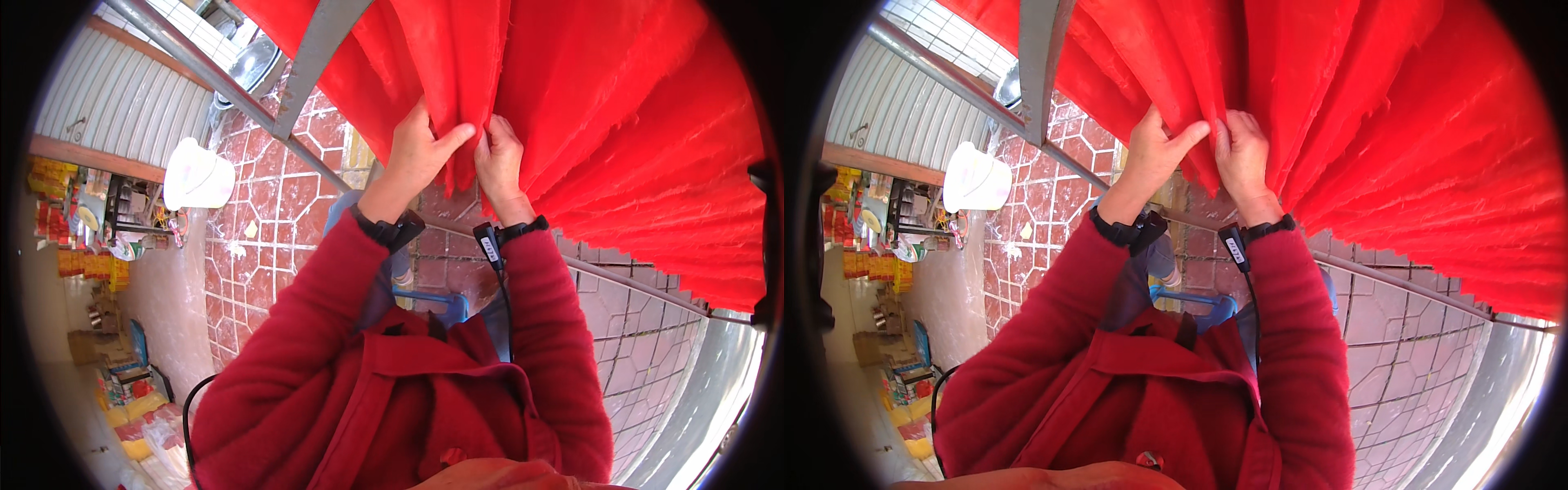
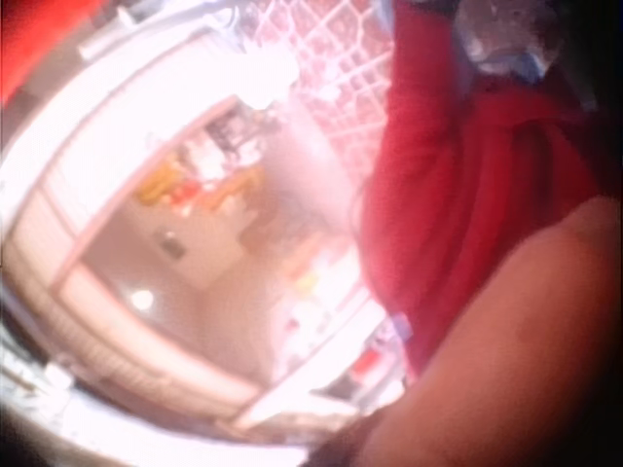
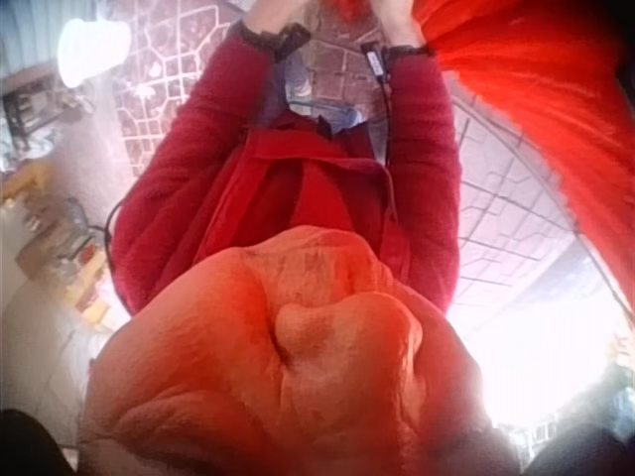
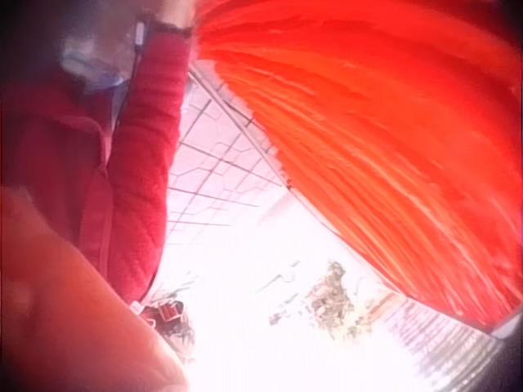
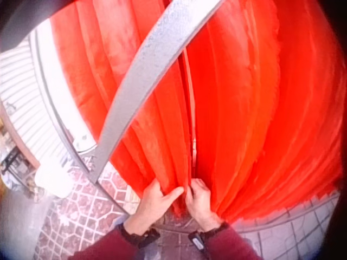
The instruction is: The person attaches a red fabric cover to a metal frame and then threads white string through holes in bamboo tubes to secure them to the frame. The person works by hand, pulling and tying the string around the frame and tubes.
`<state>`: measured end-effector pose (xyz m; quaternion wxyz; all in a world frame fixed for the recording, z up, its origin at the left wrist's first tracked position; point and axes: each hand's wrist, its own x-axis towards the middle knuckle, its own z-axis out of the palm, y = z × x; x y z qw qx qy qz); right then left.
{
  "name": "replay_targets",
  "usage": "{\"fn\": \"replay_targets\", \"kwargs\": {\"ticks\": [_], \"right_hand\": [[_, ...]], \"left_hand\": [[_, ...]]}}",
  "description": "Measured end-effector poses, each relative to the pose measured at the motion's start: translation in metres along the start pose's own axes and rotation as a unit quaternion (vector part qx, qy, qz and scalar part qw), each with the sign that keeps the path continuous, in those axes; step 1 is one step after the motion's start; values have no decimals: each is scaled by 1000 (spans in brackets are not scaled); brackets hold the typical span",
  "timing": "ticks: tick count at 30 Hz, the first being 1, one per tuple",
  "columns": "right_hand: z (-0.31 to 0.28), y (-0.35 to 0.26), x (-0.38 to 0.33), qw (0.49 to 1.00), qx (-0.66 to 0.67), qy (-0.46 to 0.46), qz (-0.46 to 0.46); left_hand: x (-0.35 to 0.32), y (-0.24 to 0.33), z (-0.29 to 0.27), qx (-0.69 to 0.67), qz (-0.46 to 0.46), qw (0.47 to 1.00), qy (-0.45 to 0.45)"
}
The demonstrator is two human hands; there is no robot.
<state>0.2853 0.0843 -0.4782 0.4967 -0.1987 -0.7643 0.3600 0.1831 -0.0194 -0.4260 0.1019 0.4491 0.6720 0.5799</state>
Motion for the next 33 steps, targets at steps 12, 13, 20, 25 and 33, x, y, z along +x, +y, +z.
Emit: {"fn": "replay_targets", "kwargs": {"ticks": [12,13,20,25,33], "right_hand": [[-6,20,-9,946,252,-37,203],[-6,22,-8,926,304,-17,224],[-18,34,6,881,305,123,340],[-21,37,6,896,304,146,287],[-13,23,-1,980,127,95,123]], "left_hand": [[1,-41,9,134,0,991,11],[2,-45,6,100,10,995,20],[13,-69,-14,-1,-35,998,52],[12,-68,-16,-107,-60,992,38],[17,-55,14,21,36,999,10]]}}
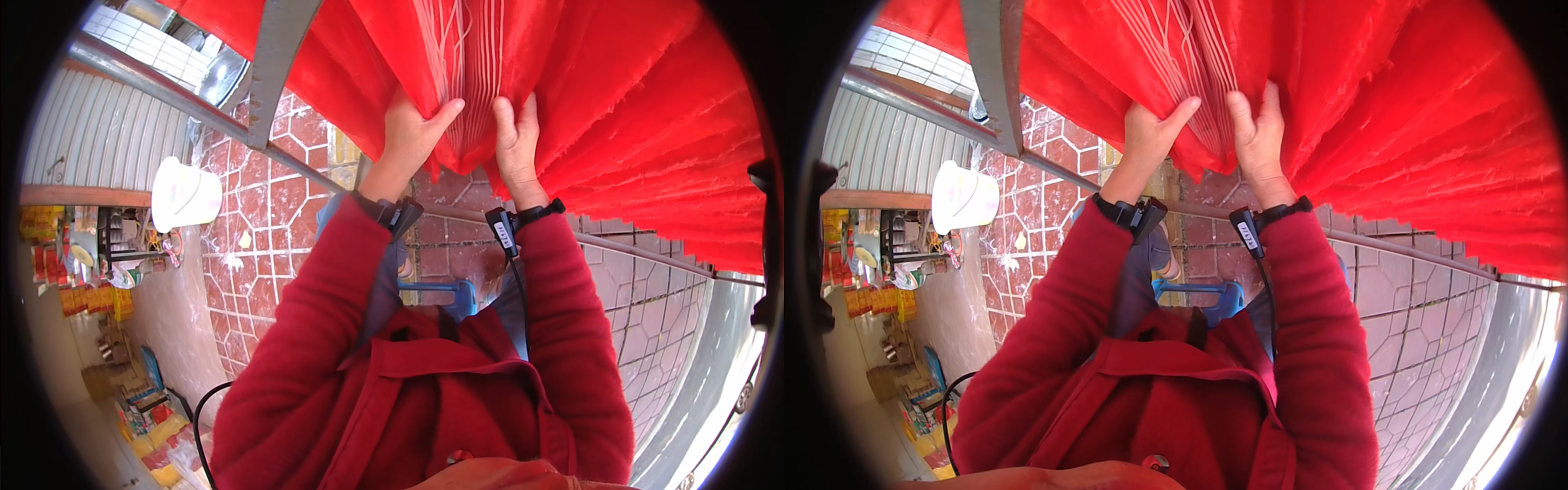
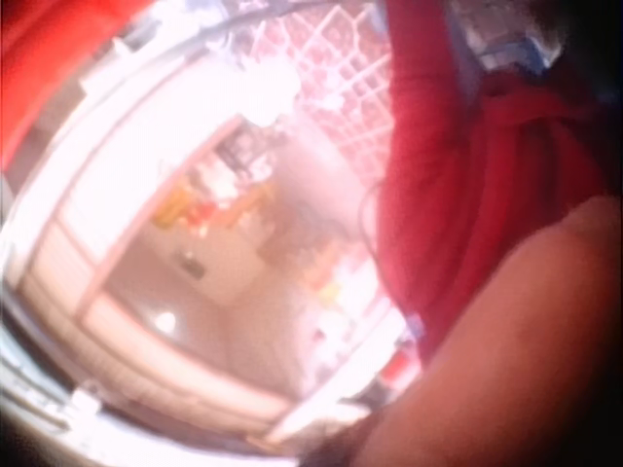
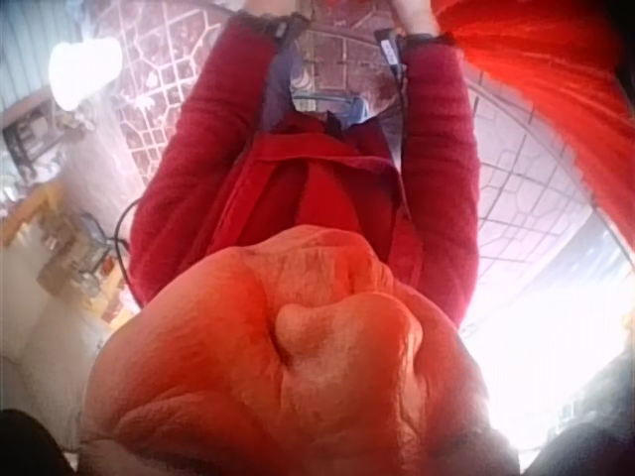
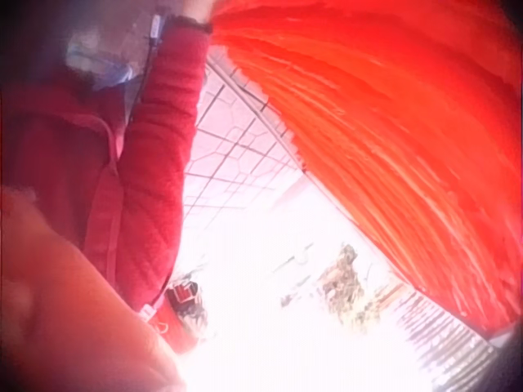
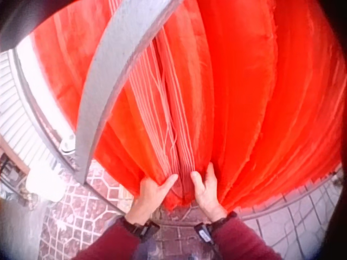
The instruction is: The person attaches a red fabric cover to a metal frame and then threads white string through holes in bamboo tubes to secure them to the frame. The person works by hand, pulling and tying the string around the frame and tubes.
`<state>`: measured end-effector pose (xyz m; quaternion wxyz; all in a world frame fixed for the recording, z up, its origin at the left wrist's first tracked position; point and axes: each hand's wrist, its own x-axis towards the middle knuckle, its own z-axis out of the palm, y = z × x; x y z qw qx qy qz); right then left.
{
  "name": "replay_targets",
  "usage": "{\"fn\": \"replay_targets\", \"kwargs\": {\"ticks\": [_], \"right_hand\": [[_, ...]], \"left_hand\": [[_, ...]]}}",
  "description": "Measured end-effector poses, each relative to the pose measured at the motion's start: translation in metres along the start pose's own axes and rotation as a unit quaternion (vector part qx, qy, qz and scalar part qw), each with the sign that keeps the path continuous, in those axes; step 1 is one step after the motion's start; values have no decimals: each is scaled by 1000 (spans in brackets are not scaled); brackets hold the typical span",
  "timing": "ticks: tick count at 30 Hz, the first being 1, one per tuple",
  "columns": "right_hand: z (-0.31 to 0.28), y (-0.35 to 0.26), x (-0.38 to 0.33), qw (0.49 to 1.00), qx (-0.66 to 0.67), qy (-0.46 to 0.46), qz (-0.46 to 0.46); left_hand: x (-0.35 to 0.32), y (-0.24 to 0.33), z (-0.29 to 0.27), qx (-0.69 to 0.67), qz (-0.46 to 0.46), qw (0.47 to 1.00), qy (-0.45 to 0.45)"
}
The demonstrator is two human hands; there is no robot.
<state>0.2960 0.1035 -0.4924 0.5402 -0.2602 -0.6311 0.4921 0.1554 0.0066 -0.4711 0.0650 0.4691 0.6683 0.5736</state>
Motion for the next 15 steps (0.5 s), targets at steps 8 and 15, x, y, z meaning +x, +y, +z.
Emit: {"fn": "replay_targets", "kwargs": {"ticks": [8,15], "right_hand": [[13,11,8,998,-44,-18,50],[5,32,19,992,98,28,81]], "left_hand": [[3,-12,11,-64,-36,996,58],[11,-31,-4,-126,-86,985,84]]}}
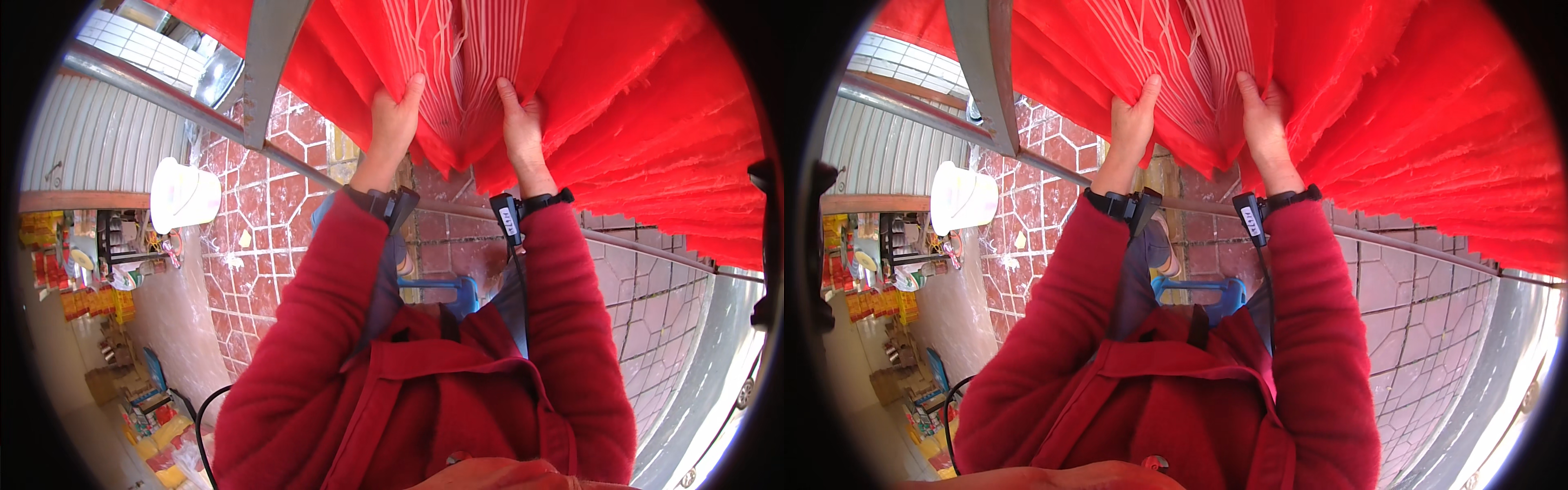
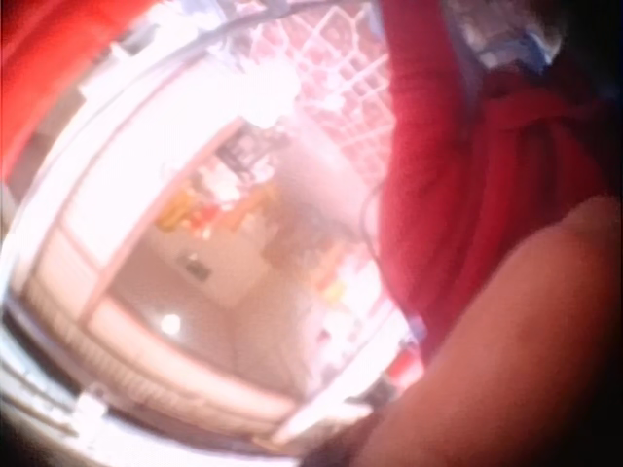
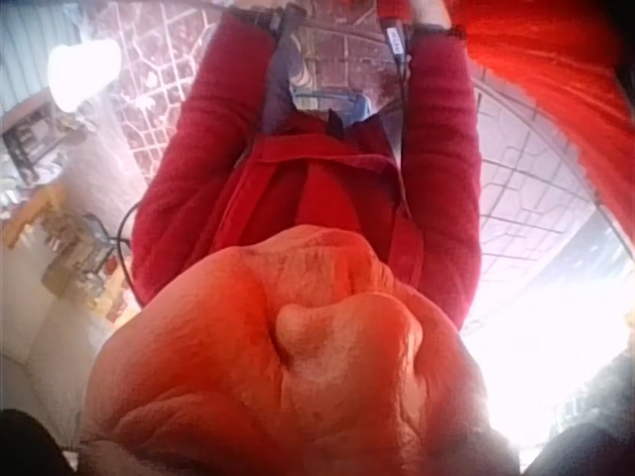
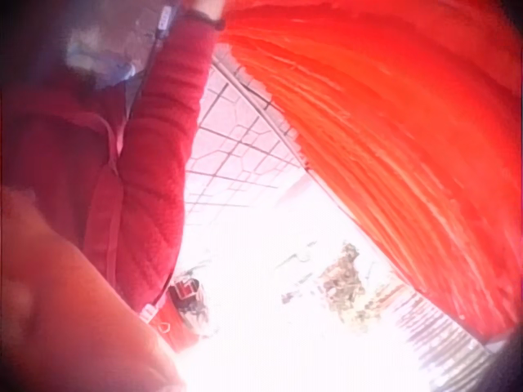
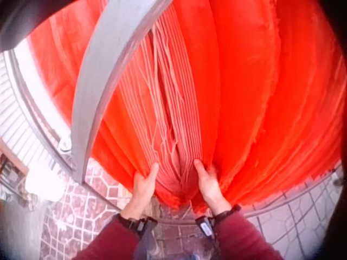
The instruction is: The person attaches a red fabric cover to a metal frame and then threads white string through holes in bamboo tubes to secure them to the frame. The person works by hand, pulling and tying the string around the frame and tubes.
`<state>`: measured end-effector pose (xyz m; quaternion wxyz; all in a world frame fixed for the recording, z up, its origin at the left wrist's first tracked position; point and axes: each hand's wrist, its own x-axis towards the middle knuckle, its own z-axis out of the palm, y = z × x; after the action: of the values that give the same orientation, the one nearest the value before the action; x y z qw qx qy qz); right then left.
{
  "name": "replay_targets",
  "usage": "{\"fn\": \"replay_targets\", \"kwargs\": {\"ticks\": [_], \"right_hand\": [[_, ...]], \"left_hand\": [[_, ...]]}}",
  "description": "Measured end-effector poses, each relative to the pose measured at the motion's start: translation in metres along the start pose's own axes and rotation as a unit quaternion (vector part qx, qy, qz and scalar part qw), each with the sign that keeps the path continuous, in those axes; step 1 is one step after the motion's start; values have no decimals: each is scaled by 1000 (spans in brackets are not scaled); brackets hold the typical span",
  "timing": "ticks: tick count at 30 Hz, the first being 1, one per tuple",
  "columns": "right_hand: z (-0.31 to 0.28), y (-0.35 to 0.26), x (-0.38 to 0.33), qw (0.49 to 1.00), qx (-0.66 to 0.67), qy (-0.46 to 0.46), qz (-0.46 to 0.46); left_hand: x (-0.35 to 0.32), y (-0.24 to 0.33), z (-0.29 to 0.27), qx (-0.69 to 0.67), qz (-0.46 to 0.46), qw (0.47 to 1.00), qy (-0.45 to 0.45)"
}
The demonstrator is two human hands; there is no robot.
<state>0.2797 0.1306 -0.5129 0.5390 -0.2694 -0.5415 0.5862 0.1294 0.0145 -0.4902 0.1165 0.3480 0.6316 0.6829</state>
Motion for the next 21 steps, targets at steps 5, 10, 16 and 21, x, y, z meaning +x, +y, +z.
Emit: {"fn": "replay_targets", "kwargs": {"ticks": [5,10,16,21], "right_hand": [[-12,-7,8,996,60,3,72],[-11,-13,6,994,50,12,95],[-4,-21,1,995,0,-17,97],[15,-41,1,999,-19,-33,28]], "left_hand": [[6,-4,-9,15,-16,999,30],[9,1,-17,-24,-2,999,34],[1,37,-9,-31,56,998,-26],[7,72,28,80,143,986,37]]}}
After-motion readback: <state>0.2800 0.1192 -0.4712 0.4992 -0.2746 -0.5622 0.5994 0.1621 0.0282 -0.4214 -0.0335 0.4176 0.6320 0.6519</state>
